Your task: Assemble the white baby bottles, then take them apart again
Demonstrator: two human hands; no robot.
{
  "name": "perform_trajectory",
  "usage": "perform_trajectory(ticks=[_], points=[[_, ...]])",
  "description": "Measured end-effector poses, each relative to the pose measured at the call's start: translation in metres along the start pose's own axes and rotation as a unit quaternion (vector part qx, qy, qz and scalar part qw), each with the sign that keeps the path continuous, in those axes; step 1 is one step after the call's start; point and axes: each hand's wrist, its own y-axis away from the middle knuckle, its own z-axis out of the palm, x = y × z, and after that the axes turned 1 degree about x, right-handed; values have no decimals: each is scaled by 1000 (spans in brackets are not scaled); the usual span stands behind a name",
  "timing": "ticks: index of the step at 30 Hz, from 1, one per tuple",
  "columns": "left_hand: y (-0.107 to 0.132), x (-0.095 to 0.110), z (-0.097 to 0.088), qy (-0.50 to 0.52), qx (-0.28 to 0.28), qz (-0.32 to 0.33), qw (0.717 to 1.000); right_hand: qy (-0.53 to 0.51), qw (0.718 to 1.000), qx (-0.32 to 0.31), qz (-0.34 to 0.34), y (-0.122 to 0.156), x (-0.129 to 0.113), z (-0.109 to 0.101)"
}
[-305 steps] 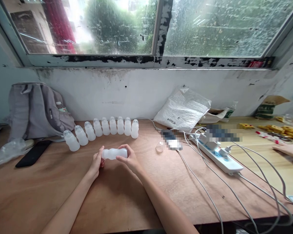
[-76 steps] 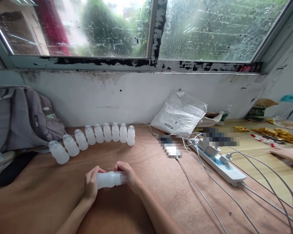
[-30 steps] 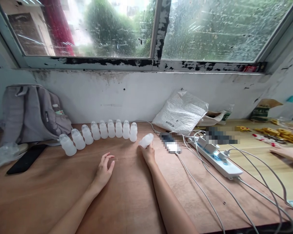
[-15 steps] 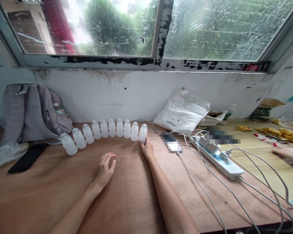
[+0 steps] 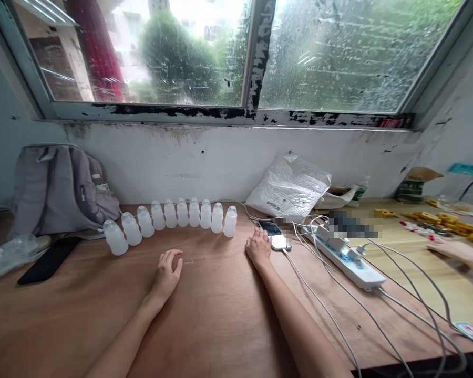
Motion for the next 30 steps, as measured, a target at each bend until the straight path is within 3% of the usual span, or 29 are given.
perform_trajectory(ticks=[3,6,12,16,20,23,26,30], points=[[2,1,3,8,-8,11,1000,45,997,-13,61,-3,15,0],[3,0,5,12,-14,16,1000,46,996,-17,75,-4,18,0],[0,-2,4,-4,-1,15,1000,0,999,53,6,6,5,-13],[-2,-3,2,-7,-1,17,1000,-114,989,82,-46,25,-30,-25],[-4,-6,-1,-9,3,13,1000,-247,952,14,-179,50,-78,-32],[-7,-11,-6,-23,26,9,999,-295,919,-64,-254,66,-96,-29],[-13,-22,-13,-42,76,14,996,-314,911,-89,-253,74,-95,-22],[-21,-43,-22,-67,160,-12,985,-290,922,-106,-233,72,-84,-18]])
